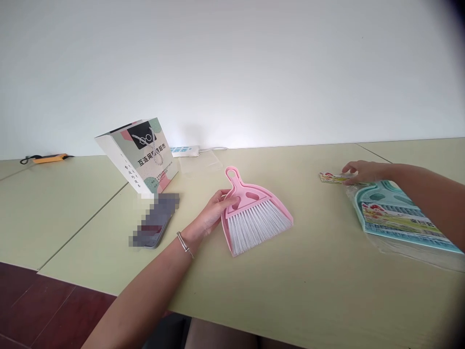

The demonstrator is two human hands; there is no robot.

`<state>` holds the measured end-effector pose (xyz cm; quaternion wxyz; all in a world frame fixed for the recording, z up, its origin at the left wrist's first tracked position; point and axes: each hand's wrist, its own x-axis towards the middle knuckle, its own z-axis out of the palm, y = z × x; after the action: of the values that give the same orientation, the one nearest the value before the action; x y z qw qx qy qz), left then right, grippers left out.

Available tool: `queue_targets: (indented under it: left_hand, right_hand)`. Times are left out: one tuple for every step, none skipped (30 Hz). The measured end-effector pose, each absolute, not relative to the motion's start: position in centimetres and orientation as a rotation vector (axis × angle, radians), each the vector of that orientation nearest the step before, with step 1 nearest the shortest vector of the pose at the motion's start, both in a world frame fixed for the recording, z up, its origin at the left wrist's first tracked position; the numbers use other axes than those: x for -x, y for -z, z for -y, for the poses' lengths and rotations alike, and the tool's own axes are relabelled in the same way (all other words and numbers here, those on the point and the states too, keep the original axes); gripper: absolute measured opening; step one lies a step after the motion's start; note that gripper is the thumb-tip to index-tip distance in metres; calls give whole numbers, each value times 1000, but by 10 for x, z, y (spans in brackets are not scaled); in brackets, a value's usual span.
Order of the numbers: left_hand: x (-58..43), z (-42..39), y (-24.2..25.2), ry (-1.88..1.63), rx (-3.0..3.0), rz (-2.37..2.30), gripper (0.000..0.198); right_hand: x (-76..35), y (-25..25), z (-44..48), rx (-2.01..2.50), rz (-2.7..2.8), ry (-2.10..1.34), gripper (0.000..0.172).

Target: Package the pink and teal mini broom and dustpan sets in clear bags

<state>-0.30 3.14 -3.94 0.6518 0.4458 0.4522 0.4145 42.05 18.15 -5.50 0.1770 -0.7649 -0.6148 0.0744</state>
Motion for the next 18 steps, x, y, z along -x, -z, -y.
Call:
queue_targets:
  left_hand:
    - [3, -31, 39, -947, -1003, -1012, 41]
    - [2, -32, 39, -948, -991, -989, 40]
    - [1, -32, 39, -948, -972, -959, 40]
    - [1, -32, 39, -953, -947, -923, 40]
    - [0, -32, 40, -960, -919, -889, 40]
    - [-1, -33, 40, -970, -890, -858, 40]
    - [-1, -34, 41, -981, -863, -830, 41]
    - [-2, -35, 42, -992, -840, -806, 43]
    - [-2, -35, 43, -1004, -822, -784, 44]
    - [-1, -36, 45, -1012, -810, -765, 46]
    - [-1, -37, 46, -1019, -804, -751, 46]
    - [-1, -38, 47, -1026, -801, -742, 47]
    - [-1, -38, 48, -1033, -797, -740, 46]
    - [-1, -38, 49, -1039, -795, -740, 45]
    - [-1, -38, 50, -1043, -796, -740, 43]
    - [-2, -38, 50, -1048, -799, -740, 42]
    - [-2, -38, 51, -1052, -805, -738, 40]
    - [-3, -38, 51, -1055, -813, -734, 38]
  right_hand:
    - [-422, 56, -184, 2184, 1772, -317, 21]
    - [-424, 56, -186, 2225, 1806, -463, 19]
    - [-426, 55, -188, 2270, 1829, -594, 18]
    - [-428, 54, -189, 2295, 1826, -622, 18]
    - [-430, 54, -191, 2315, 1828, -639, 19]
    - [-430, 53, -191, 2326, 1840, -647, 19]
    - [-429, 52, -191, 2321, 1863, -634, 19]
    - [-427, 51, -190, 2306, 1884, -604, 19]
    - [-423, 49, -188, 2276, 1902, -567, 20]
    - [-418, 46, -185, 2237, 1911, -527, 21]
    - [-411, 42, -181, 2197, 1896, -484, 22]
    - [-401, 35, -177, 2152, 1859, -450, 24]
    - [-390, 27, -170, 2108, 1804, -425, 25]
    - [-378, 18, -163, 2063, 1715, -386, 27]
    - [-364, 8, -154, 1994, 1638, -367, 31]
    - [-348, -2, -143, 1909, 1551, -356, 34]
    - [-332, -10, -130, 1789, 1523, -396, 35]
    - [-315, -17, -116, 1666, 1563, -496, 36]
